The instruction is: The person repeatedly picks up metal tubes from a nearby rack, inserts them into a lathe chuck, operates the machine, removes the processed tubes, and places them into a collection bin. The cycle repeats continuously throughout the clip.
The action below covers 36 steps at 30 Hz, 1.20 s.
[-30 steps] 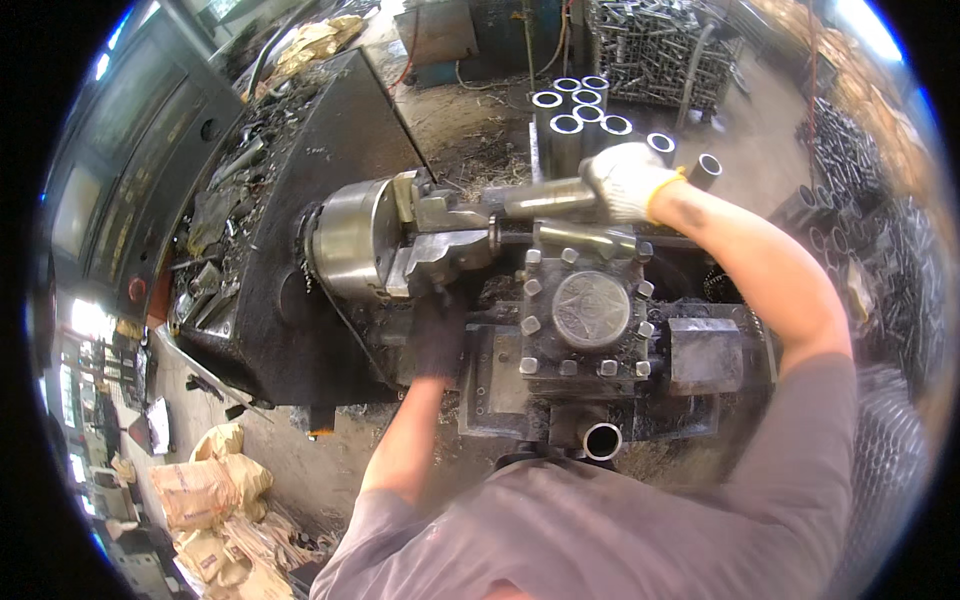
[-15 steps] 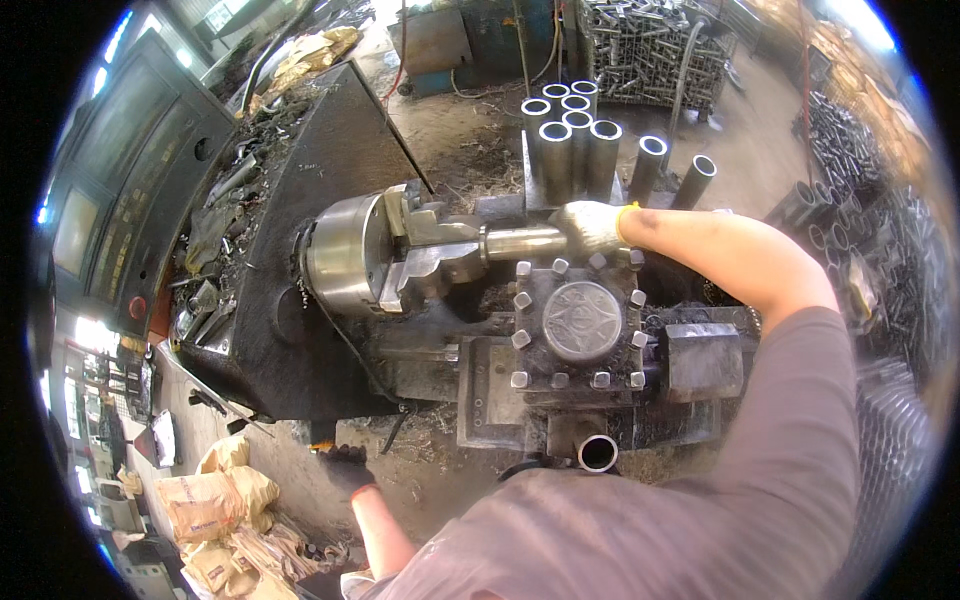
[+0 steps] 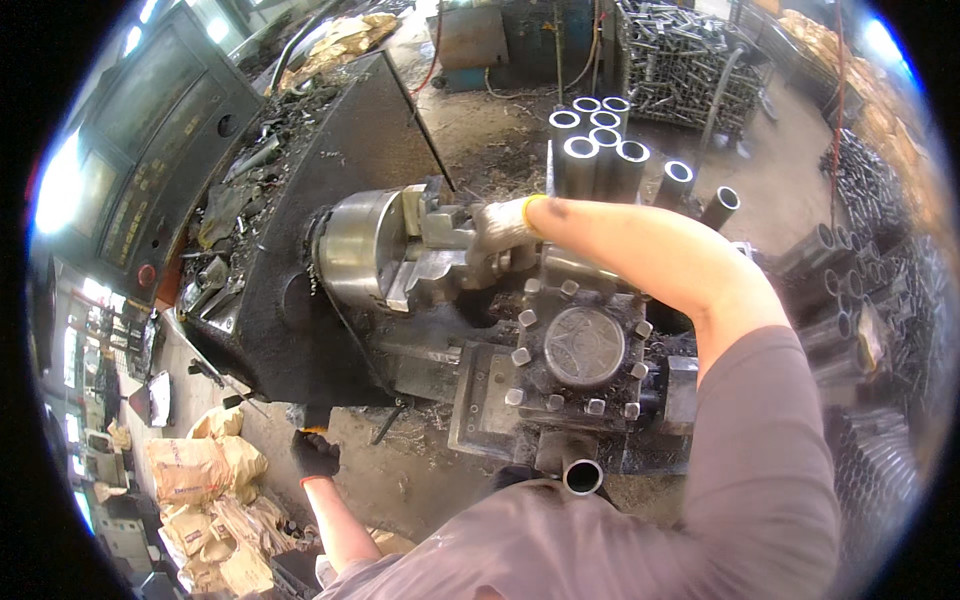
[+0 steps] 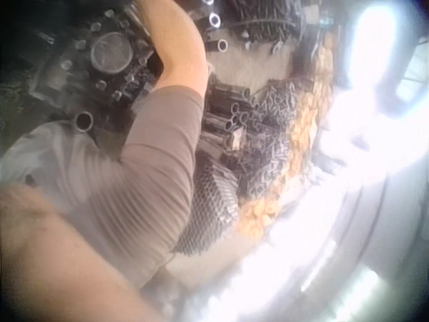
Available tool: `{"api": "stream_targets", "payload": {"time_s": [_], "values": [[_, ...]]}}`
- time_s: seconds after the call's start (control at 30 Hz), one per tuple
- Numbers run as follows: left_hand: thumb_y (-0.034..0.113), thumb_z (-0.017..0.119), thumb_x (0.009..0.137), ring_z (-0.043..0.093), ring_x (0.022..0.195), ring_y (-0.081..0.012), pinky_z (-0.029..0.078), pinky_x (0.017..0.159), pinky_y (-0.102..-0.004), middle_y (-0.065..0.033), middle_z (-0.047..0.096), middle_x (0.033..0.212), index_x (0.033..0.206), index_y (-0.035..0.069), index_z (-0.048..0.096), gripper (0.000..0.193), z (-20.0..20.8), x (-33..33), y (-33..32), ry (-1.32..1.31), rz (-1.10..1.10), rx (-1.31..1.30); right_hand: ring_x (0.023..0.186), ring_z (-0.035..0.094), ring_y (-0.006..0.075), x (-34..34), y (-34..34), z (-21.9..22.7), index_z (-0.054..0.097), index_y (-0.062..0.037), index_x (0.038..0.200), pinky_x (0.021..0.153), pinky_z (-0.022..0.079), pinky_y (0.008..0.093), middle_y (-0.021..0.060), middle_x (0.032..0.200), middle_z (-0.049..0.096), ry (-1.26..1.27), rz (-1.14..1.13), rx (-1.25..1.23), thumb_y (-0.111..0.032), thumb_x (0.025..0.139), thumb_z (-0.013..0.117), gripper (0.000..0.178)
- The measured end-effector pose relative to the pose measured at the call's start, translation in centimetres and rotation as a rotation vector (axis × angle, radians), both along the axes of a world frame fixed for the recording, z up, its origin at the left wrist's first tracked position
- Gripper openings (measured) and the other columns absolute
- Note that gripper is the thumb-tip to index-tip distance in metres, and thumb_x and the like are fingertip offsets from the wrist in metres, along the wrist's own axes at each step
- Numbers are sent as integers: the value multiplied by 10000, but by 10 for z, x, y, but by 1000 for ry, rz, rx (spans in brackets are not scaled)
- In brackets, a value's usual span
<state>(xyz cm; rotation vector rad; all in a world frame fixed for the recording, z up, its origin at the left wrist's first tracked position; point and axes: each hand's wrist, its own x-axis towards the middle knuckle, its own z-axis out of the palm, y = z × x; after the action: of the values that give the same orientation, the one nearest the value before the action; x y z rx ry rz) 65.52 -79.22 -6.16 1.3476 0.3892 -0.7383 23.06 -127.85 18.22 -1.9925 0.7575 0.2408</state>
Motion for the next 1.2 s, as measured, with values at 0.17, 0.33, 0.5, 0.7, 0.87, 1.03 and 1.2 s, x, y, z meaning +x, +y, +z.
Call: {"api": "stream_targets", "payload": {"time_s": [0.17,0.33,0.5,0.7,0.87,1.03,1.2], "values": [[549,569,1039,475,479,-202,511,529,-508,-26,542,654,941,159,649,410,-38,9,4,-227,55,23,834,762,303,-56,-37,-56,622,2,1272,756,624,451,215,1116,782,94,55,-404,-324,898,804,528],[371,597,1086,676,968,-253,573,823,-434,-152,691,1053,1286,8,641,417,58,-62,-21,-1036,149,544,672,710,403,-154,-32,-98,750,-7,803,622,570,476,232,757,720,385,177,-915,-214,770,745,210],[228,657,1061,731,941,-364,586,849,-458,-159,757,1130,1327,38,682,328,255,-41,-108,-2342,260,458,984,765,317,-193,39,-8,744,-56,1141,916,571,431,141,1049,794,126,-498,-654,-215,769,846,417],[457,499,1032,671,1257,-471,493,1072,-597,-221,617,1498,1686,223,236,743,374,78,-260,-1756,-314,1103,842,754,177,-230,124,44,749,26,1177,822,601,365,108,954,819,-259,-1008,-907,-151,869,834,365],[430,498,1026,715,1154,-476,542,932,-604,-270,706,1323,1677,250,247,720,370,25,-249,-1807,-225,811,838,714,146,-233,221,92,727,22,1173,712,577,273,147,1159,777,-937,-950,-946,-134,849,789,365],[138,870,859,729,1116,-274,597,956,-415,-137,729,1269,1449,74,600,652,297,-173,-133,-1530,-1019,-207,1055,743,248,-189,298,104,744,-3,1211,837,631,377,180,1185,762,-1058,-288,-662,-182,895,776,365],[219,942,742,662,1284,-302,572,1011,-454,-153,640,1406,1508,64,525,886,224,-332,-31,-832,-1590,-325,1139,730,273,-113,348,17,803,-105,1165,978,600,412,92,1217,747,-973,23,9,-120,779,931,408]]}}
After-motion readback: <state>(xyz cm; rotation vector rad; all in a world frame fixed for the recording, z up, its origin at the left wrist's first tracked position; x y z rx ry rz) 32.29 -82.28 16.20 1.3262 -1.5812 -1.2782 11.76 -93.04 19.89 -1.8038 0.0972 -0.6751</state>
